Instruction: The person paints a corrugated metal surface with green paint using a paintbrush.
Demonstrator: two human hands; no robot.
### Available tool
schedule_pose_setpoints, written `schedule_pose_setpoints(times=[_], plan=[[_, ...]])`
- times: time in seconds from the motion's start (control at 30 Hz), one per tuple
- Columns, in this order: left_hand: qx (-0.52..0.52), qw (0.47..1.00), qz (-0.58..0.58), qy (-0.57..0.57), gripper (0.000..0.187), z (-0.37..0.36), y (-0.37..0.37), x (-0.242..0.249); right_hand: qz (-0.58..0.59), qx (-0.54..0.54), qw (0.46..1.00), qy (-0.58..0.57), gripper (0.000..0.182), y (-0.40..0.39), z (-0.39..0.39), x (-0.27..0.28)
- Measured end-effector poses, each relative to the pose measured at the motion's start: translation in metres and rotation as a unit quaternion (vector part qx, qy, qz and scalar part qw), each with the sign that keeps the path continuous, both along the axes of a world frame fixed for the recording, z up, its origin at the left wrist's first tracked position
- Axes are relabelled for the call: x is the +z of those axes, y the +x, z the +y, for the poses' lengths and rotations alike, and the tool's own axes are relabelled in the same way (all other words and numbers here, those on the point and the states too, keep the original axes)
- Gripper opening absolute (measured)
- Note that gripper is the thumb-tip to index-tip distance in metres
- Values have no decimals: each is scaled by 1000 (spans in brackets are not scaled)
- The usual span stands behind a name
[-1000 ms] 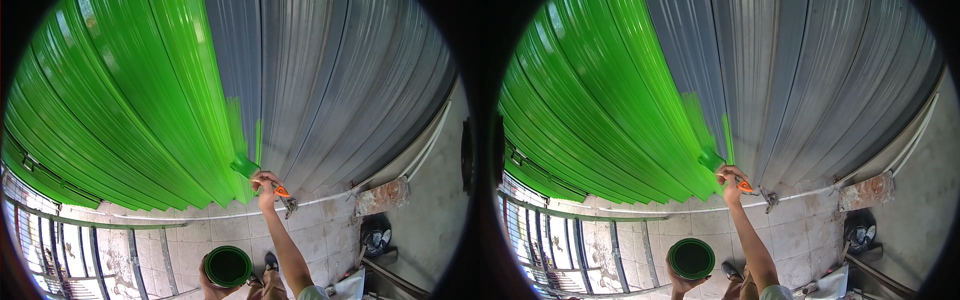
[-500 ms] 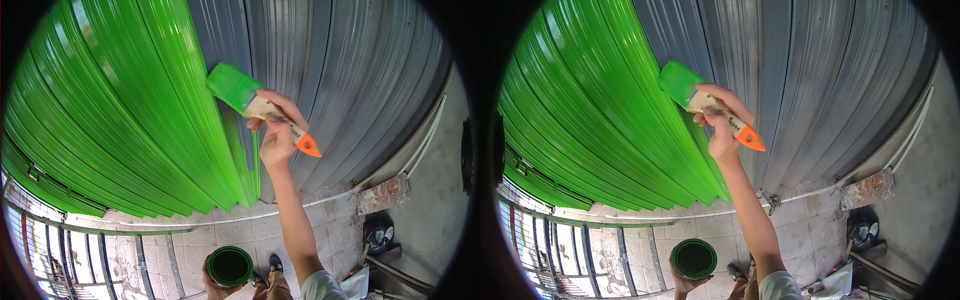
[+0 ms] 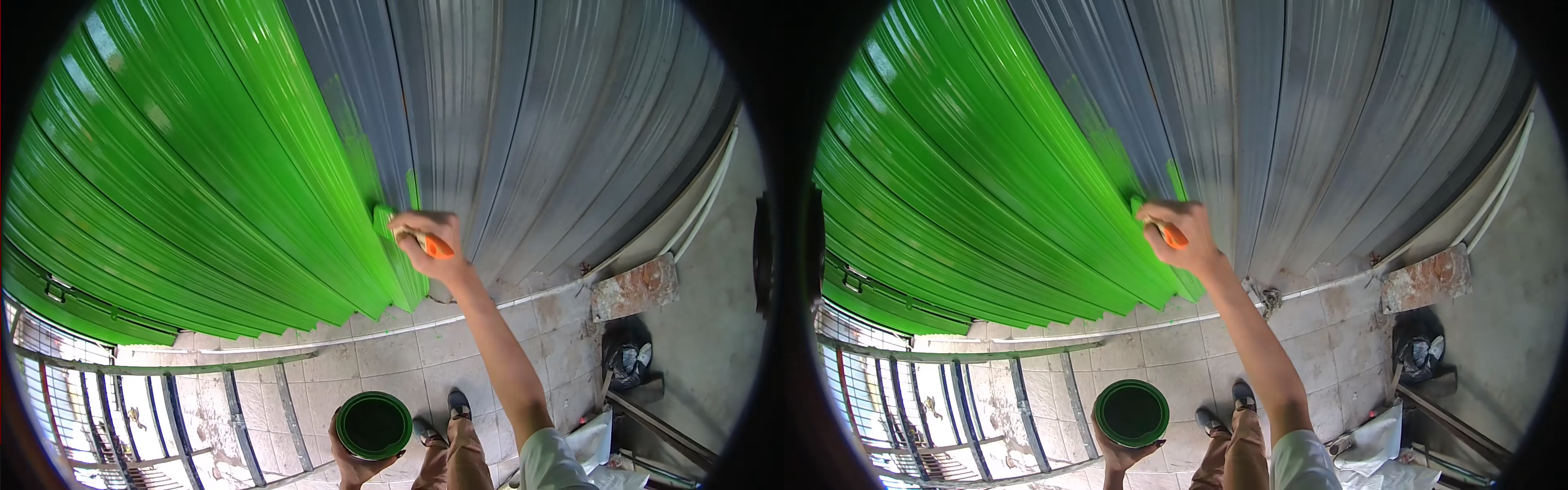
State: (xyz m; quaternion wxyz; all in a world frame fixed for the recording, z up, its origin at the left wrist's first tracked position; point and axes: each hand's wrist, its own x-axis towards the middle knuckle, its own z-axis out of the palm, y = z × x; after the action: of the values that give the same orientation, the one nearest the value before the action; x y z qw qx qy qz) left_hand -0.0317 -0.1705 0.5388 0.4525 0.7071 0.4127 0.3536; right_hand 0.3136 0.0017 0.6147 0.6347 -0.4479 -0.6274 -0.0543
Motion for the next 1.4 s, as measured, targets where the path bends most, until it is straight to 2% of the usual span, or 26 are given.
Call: schedule_pose_setpoints(times=[0.07, 0.13, 0.2, 0.27, 0.3, 0.37, 0.43, 0.5, 0.6, 0.63, 0.7, 0.8, 0.97, 1.1, 1.17, 1.2, 1.23, 1.37, 1.4], plan=[[1, 1000, -2, -1, 112, -1, -2, 7, -39, -4, 998, 57, 10, 3, 1, 69], [0, 1000, -11, -8, 112, 1, 1, 11, -15, -8, 989, 144, 11, 1, -8, 113], [-2, 1000, -19, -24, 112, 1, 4, 14, 7, -7, 980, 198, 12, 1, -8, 115], [-1, 1000, -10, -26, 113, 3, 6, 10, 26, -2, 976, 218, 13, 3, -7, 94], [-2, 1000, -2, -29, 113, 3, 5, 8, 14, 1, 983, 183, 14, 4, -1, 63], [1, 1000, 25, -11, 113, 1, 4, 5, 61, -14, 988, 141, 14, -6, 0, -6], [1, 1000, 30, 2, 113, 4, 4, -4, 34, -5, 997, 72, 12, -11, -16, -68], [-4, 1000, 21, -4, 114, 7, -2, -16, 26, 11, 995, -95, 9, -19, -42, -107], [-12, 1000, -5, -6, 118, 21, 0, -14, 200, 13, 964, -176, 10, -26, -73, -104], [-4, 1000, -1, 25, 116, 29, 1, -13, 301, 46, 930, -205, 12, -25, -78, -84], [2, 997, 45, 70, 113, 47, 6, -4, 490, 102, 826, -259, 15, -25, -98, -30], [-1, 980, 68, 188, 109, 81, 29, 18, 485, 176, 807, -287, 18, -31, -123, 42], [1, 933, 58, 355, 96, 121, 73, 66, 295, 138, 897, -298, 23, -54, -139, 95], [-5, 903, 56, 425, 90, 136, 85, 88, 158, 93, 939, -291, 24, -55, -138, 94], [-9, 894, 44, 447, 87, 139, 89, 93, 147, 105, 946, -268, 24, -59, -130, 87], [-11, 891, 47, 451, 86, 139, 90, 96, 141, 111, 950, -256, 24, -60, -126, 85], [-14, 889, 51, 455, 86, 139, 90, 98, 79, 95, 950, -287, 27, -57, -124, 87], [-22, 888, 63, 455, 84, 139, 91, 104, 30, 120, 948, -293, 36, -59, -116, 74], [-23, 888, 65, 455, 84, 140, 91, 104, 17, 123, 944, -305, 33, -58, -115, 72]])
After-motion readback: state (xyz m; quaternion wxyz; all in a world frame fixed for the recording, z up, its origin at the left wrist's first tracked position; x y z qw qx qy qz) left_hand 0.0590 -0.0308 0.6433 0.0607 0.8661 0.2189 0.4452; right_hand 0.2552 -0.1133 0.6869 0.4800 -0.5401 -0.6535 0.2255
